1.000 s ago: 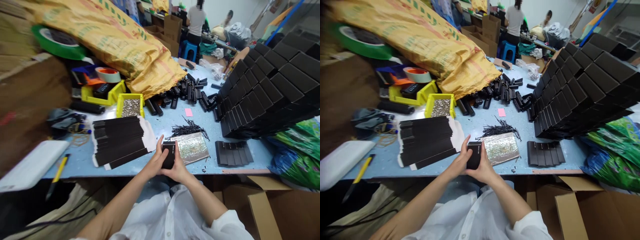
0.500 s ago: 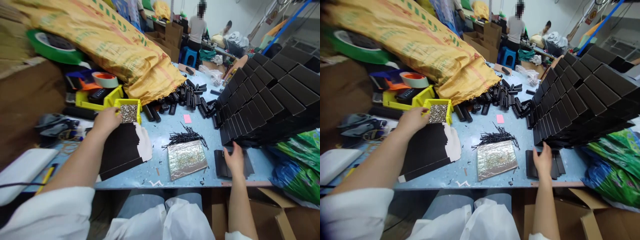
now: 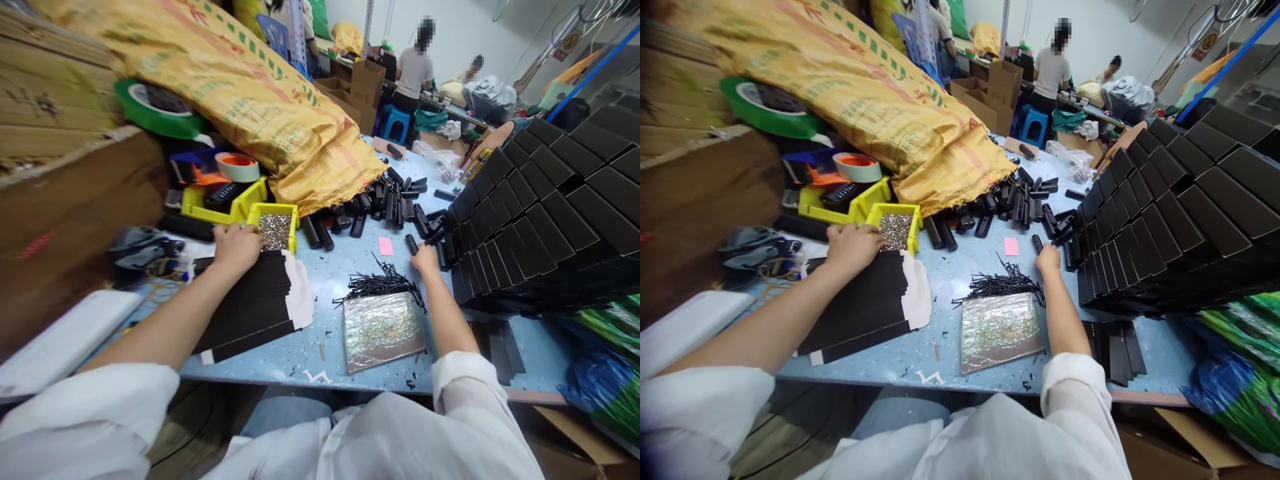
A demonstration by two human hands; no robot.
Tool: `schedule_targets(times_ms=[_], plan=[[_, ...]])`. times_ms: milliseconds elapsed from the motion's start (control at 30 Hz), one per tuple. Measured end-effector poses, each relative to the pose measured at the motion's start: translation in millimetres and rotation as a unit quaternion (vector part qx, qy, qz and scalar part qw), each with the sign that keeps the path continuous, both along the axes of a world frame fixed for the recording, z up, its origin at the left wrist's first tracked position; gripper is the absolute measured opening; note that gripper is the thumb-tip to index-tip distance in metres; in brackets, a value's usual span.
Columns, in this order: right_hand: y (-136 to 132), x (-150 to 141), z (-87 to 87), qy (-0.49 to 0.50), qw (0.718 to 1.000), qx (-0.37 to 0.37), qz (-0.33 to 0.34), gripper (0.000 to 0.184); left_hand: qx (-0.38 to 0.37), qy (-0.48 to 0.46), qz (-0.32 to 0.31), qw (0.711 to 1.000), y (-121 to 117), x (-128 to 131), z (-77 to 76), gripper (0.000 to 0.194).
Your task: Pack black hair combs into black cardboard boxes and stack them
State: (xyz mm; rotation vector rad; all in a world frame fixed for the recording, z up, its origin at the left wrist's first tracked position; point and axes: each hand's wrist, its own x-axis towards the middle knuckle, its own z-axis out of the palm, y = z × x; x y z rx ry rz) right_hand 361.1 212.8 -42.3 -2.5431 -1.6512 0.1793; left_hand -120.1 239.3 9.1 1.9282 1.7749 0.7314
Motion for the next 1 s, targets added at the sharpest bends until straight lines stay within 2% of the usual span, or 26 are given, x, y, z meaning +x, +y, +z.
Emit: schedule_targets(times_ms=[67,133,167,233,300,367,433,467,533,600,700,800,900,1000], plan=[[-27,2,-2.1,-0.012,0.999,-0.031,0.003,0.039,0.017,0.059,0.016,0.998,-6,3,6.8,0.023],[-56,7,-2.4,-0.019,0.998,-0.051,0.007,0.038,0.049,0.118,0.03,0.991,-23,8,14.5,0.034],[-70,10,-2.2,-0.022,0.998,-0.056,0.009,0.04,0.047,0.139,0.026,0.989,-37,10,16.8,0.04],[-95,16,-2.5,-0.027,0.998,-0.059,0.012,0.045,-0.008,0.16,-0.019,0.987,-75,11,14.4,0.047],[-114,21,-3.8,-0.031,0.998,-0.057,0.015,0.047,-0.082,0.18,-0.089,0.976,-120,8,0.6,0.047],[-123,23,-5.0,-0.032,0.997,-0.06,0.02,0.045,-0.075,0.232,-0.108,0.964,-160,1,-20.6,0.047],[-120,25,-3.8,-0.026,0.997,-0.068,0.033,0.044,-0.044,0.252,-0.105,0.961,-182,-7,-39.7,0.05],[-114,26,-1.9,-0.02,0.996,-0.071,0.039,0.044,-0.034,0.243,-0.106,0.964,-186,-11,-45.3,0.049],[-94,29,4.0,-0.015,0.997,-0.065,0.038,0.047,-0.011,0.203,-0.107,0.973,-178,-15,-45.3,0.041],[-68,31,10.2,-0.024,0.999,-0.04,0.011,0.053,0.035,0.155,-0.084,0.984,-153,-14,-31.6,0.036],[-33,30,13.1,-0.042,0.998,-0.006,-0.048,0.064,0.09,0.128,0.002,0.988,-96,-5,-2.3,0.04],[-17,25,7.5,-0.037,0.995,-0.005,-0.098,0.076,0.058,0.153,0.04,0.986,-32,3,13.9,0.043],[-22,24,-0.1,-0.026,0.992,-0.005,-0.124,0.073,-0.009,0.177,0.022,0.984,18,4,11.2,0.036],[-40,29,-5.2,-0.011,0.993,0.003,-0.122,0.066,-0.069,0.206,0.006,0.976,45,5,1.0,0.019]])
